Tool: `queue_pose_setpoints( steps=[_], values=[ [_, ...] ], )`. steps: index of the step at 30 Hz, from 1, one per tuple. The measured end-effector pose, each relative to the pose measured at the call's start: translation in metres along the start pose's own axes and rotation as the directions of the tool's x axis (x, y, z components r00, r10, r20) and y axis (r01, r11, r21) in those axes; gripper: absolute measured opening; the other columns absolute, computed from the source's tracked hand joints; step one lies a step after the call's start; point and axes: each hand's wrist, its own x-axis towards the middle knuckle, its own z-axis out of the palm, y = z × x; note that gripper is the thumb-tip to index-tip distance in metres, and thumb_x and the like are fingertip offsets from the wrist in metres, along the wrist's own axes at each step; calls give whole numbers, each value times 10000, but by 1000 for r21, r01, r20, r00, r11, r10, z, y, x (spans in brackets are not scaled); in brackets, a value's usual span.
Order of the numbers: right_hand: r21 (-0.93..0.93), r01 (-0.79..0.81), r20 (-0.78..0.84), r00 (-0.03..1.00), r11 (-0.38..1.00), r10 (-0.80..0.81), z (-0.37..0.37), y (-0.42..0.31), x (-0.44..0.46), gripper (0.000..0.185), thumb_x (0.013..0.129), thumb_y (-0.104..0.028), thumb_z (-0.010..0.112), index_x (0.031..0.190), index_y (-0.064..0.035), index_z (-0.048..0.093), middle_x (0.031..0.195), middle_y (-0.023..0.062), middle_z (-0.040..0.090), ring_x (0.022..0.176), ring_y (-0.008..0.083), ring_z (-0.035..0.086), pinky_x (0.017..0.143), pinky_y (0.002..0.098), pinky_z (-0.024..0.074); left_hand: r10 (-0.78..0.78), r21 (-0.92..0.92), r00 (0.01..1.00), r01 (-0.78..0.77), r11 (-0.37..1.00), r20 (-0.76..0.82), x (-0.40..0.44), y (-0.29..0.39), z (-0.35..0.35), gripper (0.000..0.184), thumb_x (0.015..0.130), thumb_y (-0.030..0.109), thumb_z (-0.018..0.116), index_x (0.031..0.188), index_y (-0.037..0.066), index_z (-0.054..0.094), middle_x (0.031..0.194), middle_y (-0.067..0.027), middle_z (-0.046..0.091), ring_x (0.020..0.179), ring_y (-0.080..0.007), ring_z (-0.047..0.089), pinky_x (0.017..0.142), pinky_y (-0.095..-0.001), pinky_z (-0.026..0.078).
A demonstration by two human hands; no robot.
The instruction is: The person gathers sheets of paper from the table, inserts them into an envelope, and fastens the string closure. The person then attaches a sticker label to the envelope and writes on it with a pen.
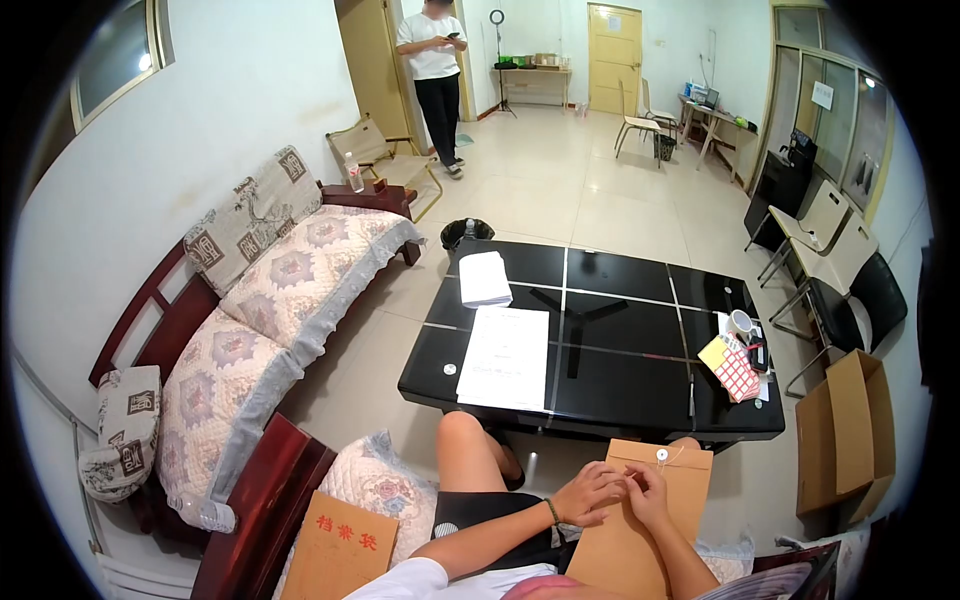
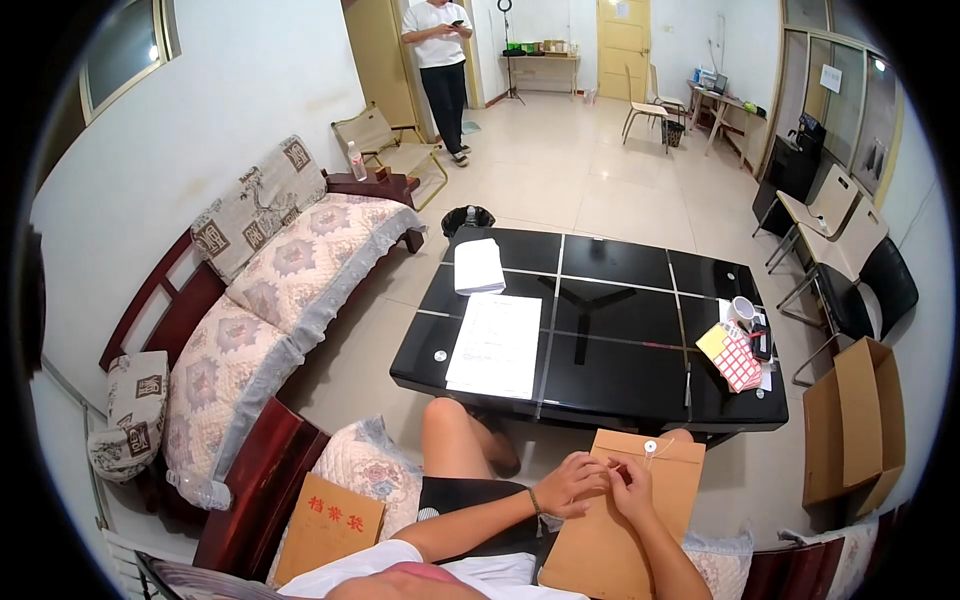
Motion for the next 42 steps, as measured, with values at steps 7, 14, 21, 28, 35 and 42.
queue_pose_setpoints(
  steps=[7,14,21,28,35,42],
  values=[
    [-12,-5,20,1000,1000,6,-3,0,-1,224,929,44,622,1145,-11,654,933,42,637,763,112,594,683,245,503,-15,23,1000,16,1000,-3,4,4,-3,462,919,417,545,1237,85,598,1355,-155,525,1286,-378,450,1127,-564,304],
    [-34,-2,17,1000,999,2,-2,-6,2,253,907,46,635,1151,-14,661,930,45,638,745,120,588,672,245,493,-13,9,1000,13,1000,6,1,3,-2,470,922,416,544,1248,81,595,1334,-160,538,1282,-379,456,1123,-560,309],
    [-84,41,10,999,996,-40,-4,-11,4,307,876,73,640,1169,-15,662,961,78,647,774,138,599,677,258,495,-6,16,1000,6,1000,19,4,2,-4,485,925,422,538,1249,65,593,1287,-166,559,1274,-380,463,1123,-560,311],
    [-71,51,-2,999,996,-52,-1,-11,3,323,883,68,624,1193,-15,667,955,109,679,761,175,656,672,273,528,6,26,1000,-6,1000,3,2,0,-2,491,931,432,533,1246,62,602,1334,-164,535,1274,-377,464,1128,-562,309],
    [-94,68,12,998,993,-67,-2,-12,4,322,897,51,628,1212,-12,654,929,86,665,754,157,637,678,268,524,-11,16,1000,11,1000,13,3,0,-2,483,930,429,533,1240,67,611,1342,-159,533,1279,-375,460,1133,-560,303],
    [-124,83,-6,996,989,-85,-2,-15,4,312,899,48,633,1203,-17,660,925,81,659,755,156,625,672,273,517,0,29,1000,0,1000,8,2,0,-1,483,928,421,536,1256,73,599,1310,-163,550,1281,-380,459,1140,-566,293]
  ],
)
